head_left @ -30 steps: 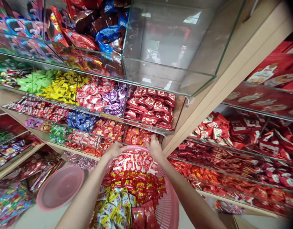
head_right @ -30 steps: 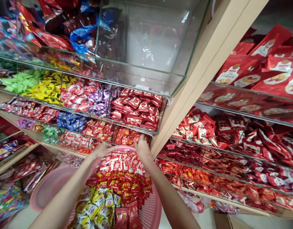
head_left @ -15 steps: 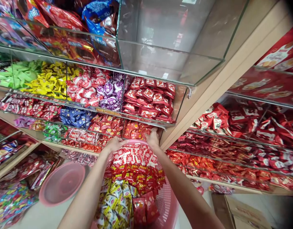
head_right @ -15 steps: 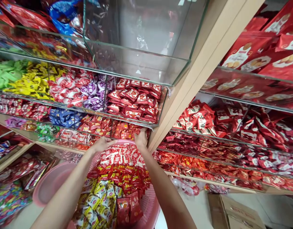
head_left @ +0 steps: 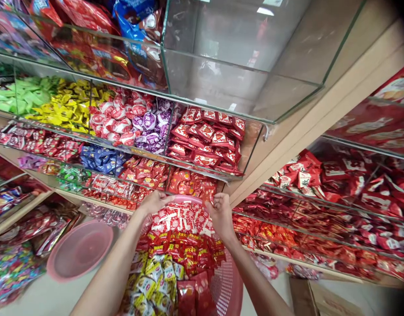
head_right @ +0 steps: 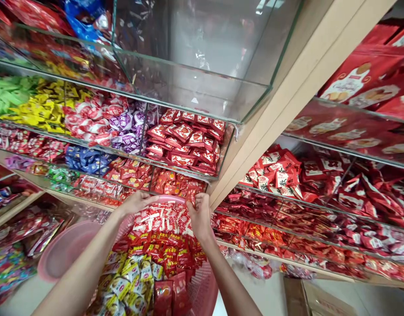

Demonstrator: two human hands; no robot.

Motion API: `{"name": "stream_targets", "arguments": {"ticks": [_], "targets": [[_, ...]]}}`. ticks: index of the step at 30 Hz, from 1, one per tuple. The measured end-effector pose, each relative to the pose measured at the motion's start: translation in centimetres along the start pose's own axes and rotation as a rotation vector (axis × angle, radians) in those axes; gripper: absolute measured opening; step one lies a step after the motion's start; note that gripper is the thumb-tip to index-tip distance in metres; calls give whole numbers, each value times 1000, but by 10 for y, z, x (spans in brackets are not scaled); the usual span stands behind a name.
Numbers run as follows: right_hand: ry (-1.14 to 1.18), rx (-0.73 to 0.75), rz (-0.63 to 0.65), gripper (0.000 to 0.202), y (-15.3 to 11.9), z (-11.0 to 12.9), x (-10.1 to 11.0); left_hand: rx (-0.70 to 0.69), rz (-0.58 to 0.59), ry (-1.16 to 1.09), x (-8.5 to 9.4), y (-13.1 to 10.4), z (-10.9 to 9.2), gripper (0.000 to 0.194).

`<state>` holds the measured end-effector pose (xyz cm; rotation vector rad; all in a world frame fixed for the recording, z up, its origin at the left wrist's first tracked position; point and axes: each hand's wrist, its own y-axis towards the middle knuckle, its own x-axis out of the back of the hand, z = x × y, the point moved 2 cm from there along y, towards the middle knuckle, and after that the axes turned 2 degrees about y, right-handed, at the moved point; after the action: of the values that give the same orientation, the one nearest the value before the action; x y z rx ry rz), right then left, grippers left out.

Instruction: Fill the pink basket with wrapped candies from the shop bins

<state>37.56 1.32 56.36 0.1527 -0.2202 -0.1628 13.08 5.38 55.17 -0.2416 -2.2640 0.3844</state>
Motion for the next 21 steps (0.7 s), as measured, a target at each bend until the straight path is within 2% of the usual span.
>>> {"name": "stream_targets", "arguments": {"ticks": [3, 6, 15, 18, 21], "targets": [[285, -96, 138, 35, -14, -1, 5, 17, -11, -5, -1, 0, 1, 53], [380, -190, 282, 37, -31, 0, 17, 27, -15, -17, -2, 0, 1, 54], [163, -310, 873, 29, -59, 6, 66, 19, -21, -7, -3, 2, 2, 53], [31, -297, 991, 29, -62, 8, 74, 24, -17, 5, -3, 2, 3, 53], [-108, -246, 1036, 21, -61, 10, 76, 20, -18, 11, -3, 1, 2, 53]]}}
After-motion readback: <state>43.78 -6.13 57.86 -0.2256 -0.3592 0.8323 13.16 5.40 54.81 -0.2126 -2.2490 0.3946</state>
